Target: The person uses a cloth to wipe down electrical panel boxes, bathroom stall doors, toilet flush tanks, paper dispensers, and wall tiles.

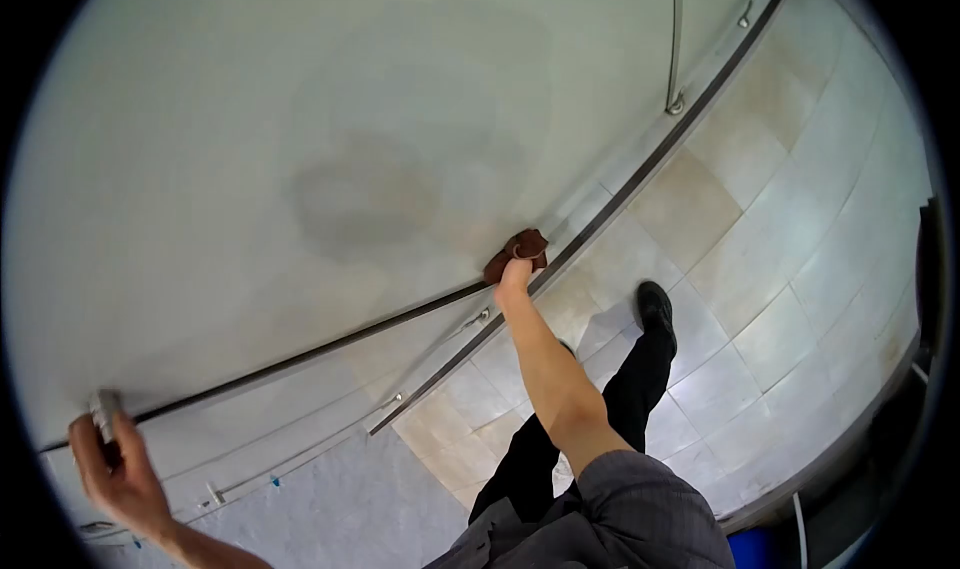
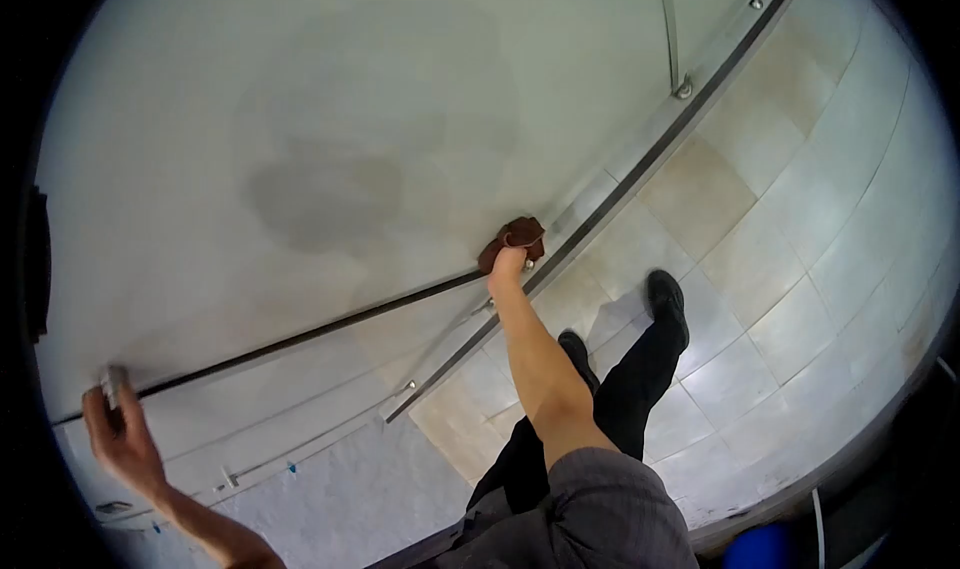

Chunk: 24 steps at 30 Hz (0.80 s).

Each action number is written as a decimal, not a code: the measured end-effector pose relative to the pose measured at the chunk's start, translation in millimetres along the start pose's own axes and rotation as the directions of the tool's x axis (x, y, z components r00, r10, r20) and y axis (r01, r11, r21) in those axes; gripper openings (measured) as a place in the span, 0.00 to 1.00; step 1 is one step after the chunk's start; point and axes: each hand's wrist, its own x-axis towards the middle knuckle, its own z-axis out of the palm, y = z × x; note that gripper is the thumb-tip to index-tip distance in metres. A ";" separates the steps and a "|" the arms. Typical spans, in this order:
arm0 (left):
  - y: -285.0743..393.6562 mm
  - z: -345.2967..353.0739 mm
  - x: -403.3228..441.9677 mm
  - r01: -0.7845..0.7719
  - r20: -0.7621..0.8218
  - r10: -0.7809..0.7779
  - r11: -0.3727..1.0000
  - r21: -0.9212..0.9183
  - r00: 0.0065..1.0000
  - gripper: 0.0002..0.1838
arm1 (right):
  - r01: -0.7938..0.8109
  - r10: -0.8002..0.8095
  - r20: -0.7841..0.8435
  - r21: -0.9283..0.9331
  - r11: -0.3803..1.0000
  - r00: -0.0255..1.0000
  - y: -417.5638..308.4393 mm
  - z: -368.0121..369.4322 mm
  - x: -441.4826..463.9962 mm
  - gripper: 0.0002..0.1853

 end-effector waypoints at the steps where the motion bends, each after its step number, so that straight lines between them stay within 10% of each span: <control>1: 7.9 0.3 2.5 -0.067 -0.012 0.067 0.996 -0.051 0.998 0.08 | 0.010 -0.010 0.017 -0.011 1.000 1.000 -5.2 13.0 -23.3 0.27; 5: 26.5 -8.9 13.2 -0.191 -0.093 0.183 0.978 -0.085 0.979 0.11 | 0.438 -0.403 0.194 -0.194 0.878 0.894 -31.1 65.1 -129.8 0.24; 7: 33.0 -11.6 14.8 -0.155 -0.097 0.144 0.981 -0.115 0.985 0.13 | 0.906 -0.701 0.573 -0.270 0.326 0.424 -50.5 85.7 -207.9 0.22; 11: 28.1 -10.2 16.2 -0.103 -0.083 0.092 0.985 -0.139 0.992 0.13 | 0.993 -0.717 0.694 -0.115 -0.019 0.067 17.2 97.8 -293.5 0.23; 14: 24.1 -2.1 21.9 -0.084 -0.075 0.072 0.980 -0.180 0.995 0.13 | 0.987 -0.649 0.761 0.087 0.133 0.020 42.5 76.6 -348.3 0.25; 15: 22.5 0.7 23.2 -0.075 -0.083 0.057 0.972 -0.222 0.995 0.13 | 0.904 -0.467 0.860 0.015 0.427 0.206 65.1 58.4 -326.4 0.24; 18: 17.0 15.8 22.2 -0.078 -0.107 0.056 0.975 -0.209 0.993 0.14 | 0.517 -0.236 0.925 0.052 0.854 0.298 72.9 50.9 -324.5 0.20; 19: 18.2 18.1 24.2 -0.079 -0.120 0.050 0.964 -0.254 0.992 0.14 | 0.985 -0.165 0.986 0.051 0.165 -0.023 48.5 46.6 -319.1 0.19; 22: 22.1 18.0 12.8 0.026 -0.073 -0.051 0.949 -0.315 0.996 0.15 | 0.971 -0.066 0.998 0.015 0.240 0.001 26.2 42.8 -362.1 0.25; 24: 18.2 6.0 2.0 0.071 -0.065 -0.116 0.876 -0.477 0.991 0.15 | 0.913 0.025 0.936 0.348 -0.213 -0.351 19.2 42.2 -369.6 0.26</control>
